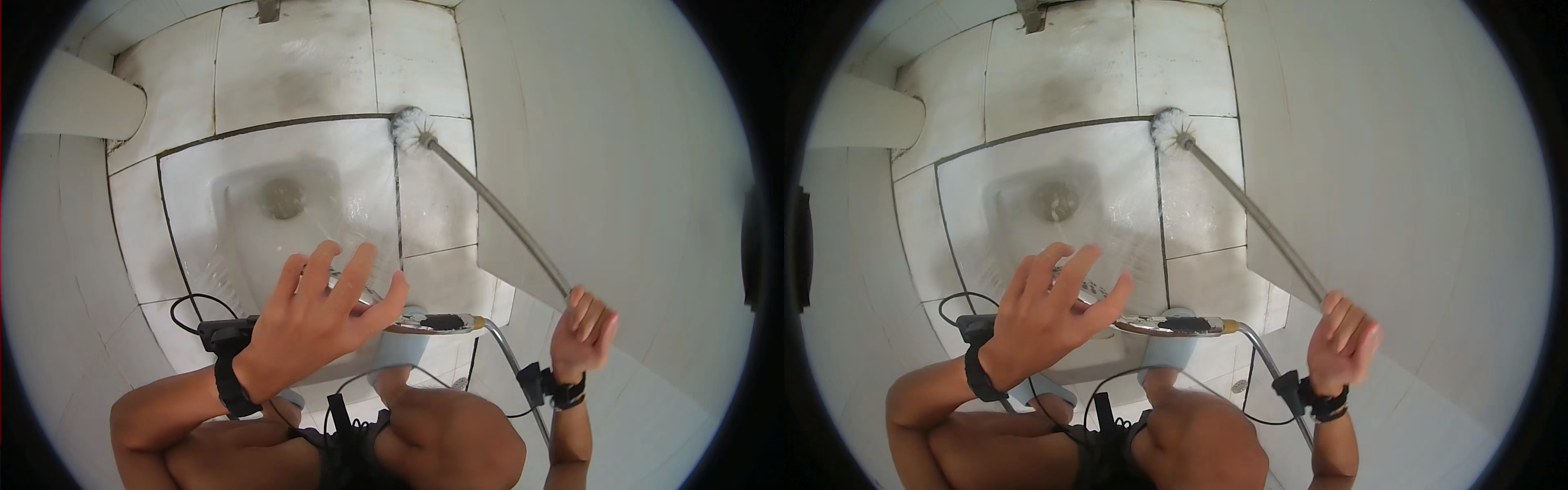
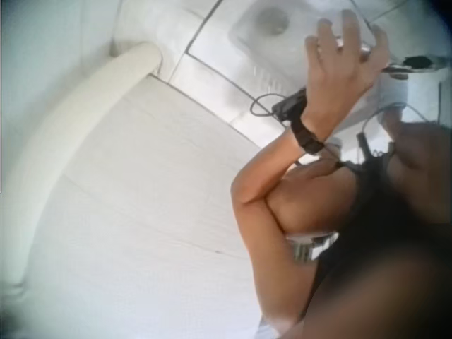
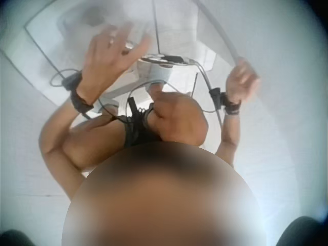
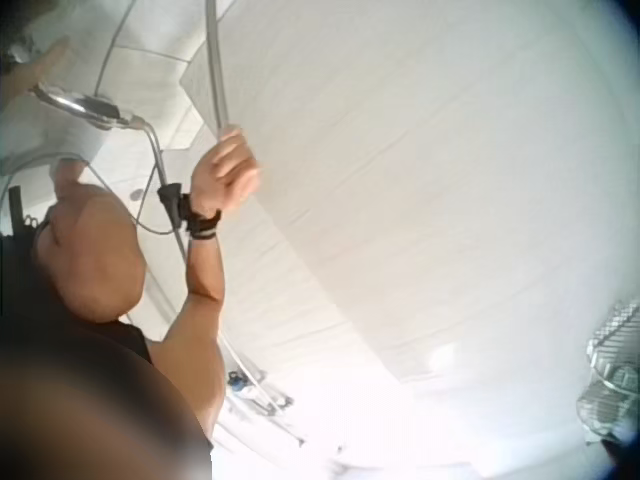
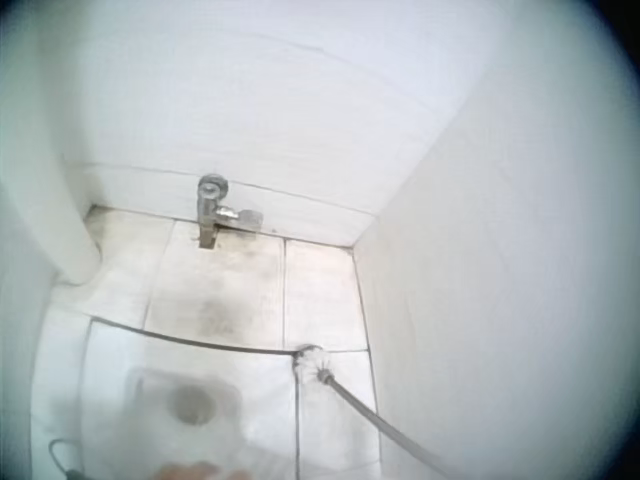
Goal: Clean a squat toilet using a brush and a shower head for rinsing.
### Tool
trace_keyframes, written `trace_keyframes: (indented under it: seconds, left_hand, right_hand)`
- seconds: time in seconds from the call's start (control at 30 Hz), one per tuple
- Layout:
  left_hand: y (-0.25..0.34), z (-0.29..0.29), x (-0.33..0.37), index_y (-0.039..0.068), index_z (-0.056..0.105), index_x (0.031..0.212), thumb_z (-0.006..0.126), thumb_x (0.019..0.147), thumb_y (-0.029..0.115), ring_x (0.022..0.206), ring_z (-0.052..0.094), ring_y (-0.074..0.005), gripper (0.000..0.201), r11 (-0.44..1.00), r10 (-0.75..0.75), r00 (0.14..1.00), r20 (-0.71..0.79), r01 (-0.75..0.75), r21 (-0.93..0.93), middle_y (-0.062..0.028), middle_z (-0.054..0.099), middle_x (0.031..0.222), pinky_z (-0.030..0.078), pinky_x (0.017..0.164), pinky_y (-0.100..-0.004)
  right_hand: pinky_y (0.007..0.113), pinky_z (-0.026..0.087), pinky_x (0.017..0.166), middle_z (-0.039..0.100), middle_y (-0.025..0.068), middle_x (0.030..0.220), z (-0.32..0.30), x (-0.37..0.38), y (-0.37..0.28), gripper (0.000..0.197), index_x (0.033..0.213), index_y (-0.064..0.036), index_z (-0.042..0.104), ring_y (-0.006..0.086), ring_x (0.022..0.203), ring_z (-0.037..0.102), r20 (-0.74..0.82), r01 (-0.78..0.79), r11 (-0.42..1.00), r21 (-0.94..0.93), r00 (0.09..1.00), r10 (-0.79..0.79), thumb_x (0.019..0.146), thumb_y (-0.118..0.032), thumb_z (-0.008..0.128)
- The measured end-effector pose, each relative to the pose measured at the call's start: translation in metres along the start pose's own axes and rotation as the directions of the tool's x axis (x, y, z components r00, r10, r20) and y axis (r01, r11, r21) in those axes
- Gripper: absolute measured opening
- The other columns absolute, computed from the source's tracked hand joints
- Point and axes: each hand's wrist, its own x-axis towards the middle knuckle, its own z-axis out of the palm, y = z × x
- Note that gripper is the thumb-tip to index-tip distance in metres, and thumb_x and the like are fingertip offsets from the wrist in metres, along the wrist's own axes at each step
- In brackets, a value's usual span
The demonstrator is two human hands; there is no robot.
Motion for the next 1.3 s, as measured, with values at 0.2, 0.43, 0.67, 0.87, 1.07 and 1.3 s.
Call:
trace_keyframes:
  seconds: [0.2,0.43,0.67,0.87,1.07,1.3]
  left_hand:
    - [0.001,0.004,-0.001,0.026,0.061,0.113,0.058,0.067,-0.001,0.093,0.057,-0.0272,0.054,0.999,0.036,0.999,0.015,-0.036,-0.03,-0.0087,0.055,0.115,0.05,0.068,-0.0323]
    - [0.004,0.003,0.004,0.026,0.061,0.113,0.057,0.066,0.0,0.095,0.057,-0.0279,0.054,0.997,0.009,0.998,0.061,-0.004,-0.075,-0.0094,0.054,0.116,0.05,0.069,-0.0325]
    - [-0.002,0.009,0.004,0.026,0.06,0.114,0.059,0.068,0.001,0.092,0.058,-0.0282,0.052,0.998,0.039,0.999,0.031,-0.038,-0.049,-0.0088,0.056,0.114,0.05,0.068,-0.0317]
    - [-0.015,0.006,-0.002,0.026,0.06,0.115,0.06,0.067,0.0,0.09,0.059,-0.0283,0.055,0.999,-0.013,0.999,0.048,0.014,-0.036,-0.0089,0.057,0.113,0.051,0.069,-0.033]
    - [-0.03,-0.008,-0.009,0.027,0.061,0.115,0.06,0.065,0.001,0.09,0.059,-0.0271,0.056,0.999,-0.026,0.999,0.028,0.026,-0.021,-0.0086,0.056,0.114,0.052,0.068,-0.0321]
    - [-0.02,-0.003,0.002,0.029,0.062,0.114,0.058,0.066,0.003,0.091,0.059,-0.0265,0.054,0.999,0.011,1.0,-0.023,-0.012,-0.038,-0.008,0.056,0.113,0.052,0.067,-0.0313]
  right_hand:
    - [0.038,0.034,0.067,0.033,0.0001,0.051,0.07,0.071,0.05,0.041,0.057,-0.0126,0.037,0.0175,0.054,0.034,0.231,0.093,0.996,0.004,0.969,-0.091,0.097,-0.022,0.039]
    - [0.037,0.034,0.065,0.032,0.0002,0.05,-0.001,0.061,-0.011,0.043,0.057,-0.0125,0.037,0.0163,0.051,0.032,0.141,-0.115,0.991,0.071,0.984,0.105,0.098,-0.024,0.038]
    - [0.042,0.039,0.067,0.037,0.0051,0.054,0.118,0.078,0.08,0.039,0.062,-0.0047,0.036,0.0203,0.052,0.035,0.502,0.324,0.944,-0.061,0.827,-0.251,0.097,-0.019,0.045]
    - [0.041,0.036,0.065,0.038,0.0045,0.055,0.076,0.083,0.046,0.043,0.058,-0.0068,0.036,0.0196,0.053,0.035,0.351,0.163,0.984,-0.068,0.927,-0.129,0.094,-0.023,0.052]
    - [0.037,0.034,0.064,0.045,0.0008,0.054,0.065,0.058,-0.019,0.043,0.056,-0.01,0.039,0.0167,0.052,0.04,0.38,0.035,0.982,-0.187,0.924,0.04,0.094,-0.026,0.052]
    - [0.045,0.044,0.081,0.056,0.0052,0.061,0.062,0.044,-0.024,0.045,0.061,-0.0079,0.046,0.0237,0.069,0.059,0.313,0.042,0.933,-0.358,0.947,0.077,0.095,-0.037,0.052]
